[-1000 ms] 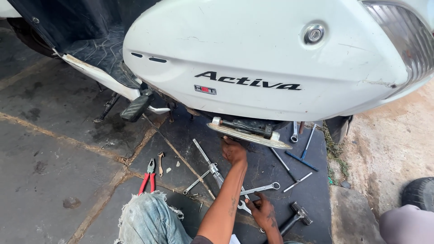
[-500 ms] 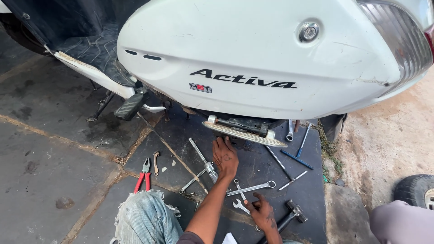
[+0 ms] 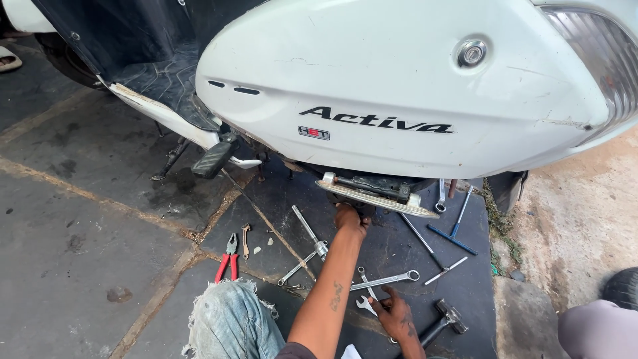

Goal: Repairing the lower frame or kickstand area of a white Honda Activa scooter using various hand tools.

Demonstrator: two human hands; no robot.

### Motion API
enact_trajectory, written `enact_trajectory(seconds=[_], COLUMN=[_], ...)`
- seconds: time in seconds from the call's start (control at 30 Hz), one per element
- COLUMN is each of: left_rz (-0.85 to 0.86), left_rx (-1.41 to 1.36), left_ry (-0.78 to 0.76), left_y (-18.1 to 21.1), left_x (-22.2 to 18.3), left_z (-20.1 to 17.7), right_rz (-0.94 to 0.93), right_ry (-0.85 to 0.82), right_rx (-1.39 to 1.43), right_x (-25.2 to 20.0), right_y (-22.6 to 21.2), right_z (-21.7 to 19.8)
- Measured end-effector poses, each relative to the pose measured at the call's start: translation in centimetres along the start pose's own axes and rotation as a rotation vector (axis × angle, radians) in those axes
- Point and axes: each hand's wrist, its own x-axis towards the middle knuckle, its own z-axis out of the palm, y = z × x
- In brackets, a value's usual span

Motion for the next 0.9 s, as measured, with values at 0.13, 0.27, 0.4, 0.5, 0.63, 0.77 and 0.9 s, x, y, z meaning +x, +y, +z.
enact_trajectory(seconds=[0.13,0.27,0.4,0.5,0.63,0.77,0.9], left_rz=[0.672,1.101,1.175,1.129,0.962,0.467,-0.038], left_rx=[0.648,1.008,0.913,0.739,0.567,0.252,0.090], left_ry=[0.024,0.019,0.032,0.071,0.193,0.288,0.073], left_y=[-1.1,0.2,-0.9,-1.7,-3.7,0.3,-0.2], left_x=[-4.0,-8.6,-8.1,-7.2,-1.7,-4.9,-0.6], left_z=[-3.2,-4.2,-3.5,-1.9,-0.2,1.7,-1.3], right_rz=[0.003,0.059,0.071,-0.009,0.018,-0.040,0.009], right_ry=[0.034,0.016,-0.047,-0.043,-0.047,-0.023,-0.026], right_rx=[-0.009,0.042,0.016,0.056,0.004,-0.003,-0.018], right_x=[-0.6,-1.5,-1.6,-0.9,-1.6,-0.7,-1.5], right_y=[0.6,-0.4,-1.8,-1.2,-2.5,-1.8,-0.9], right_z=[-0.8,-1.8,-1.9,-1.7,-1.7,-0.7,-0.5])
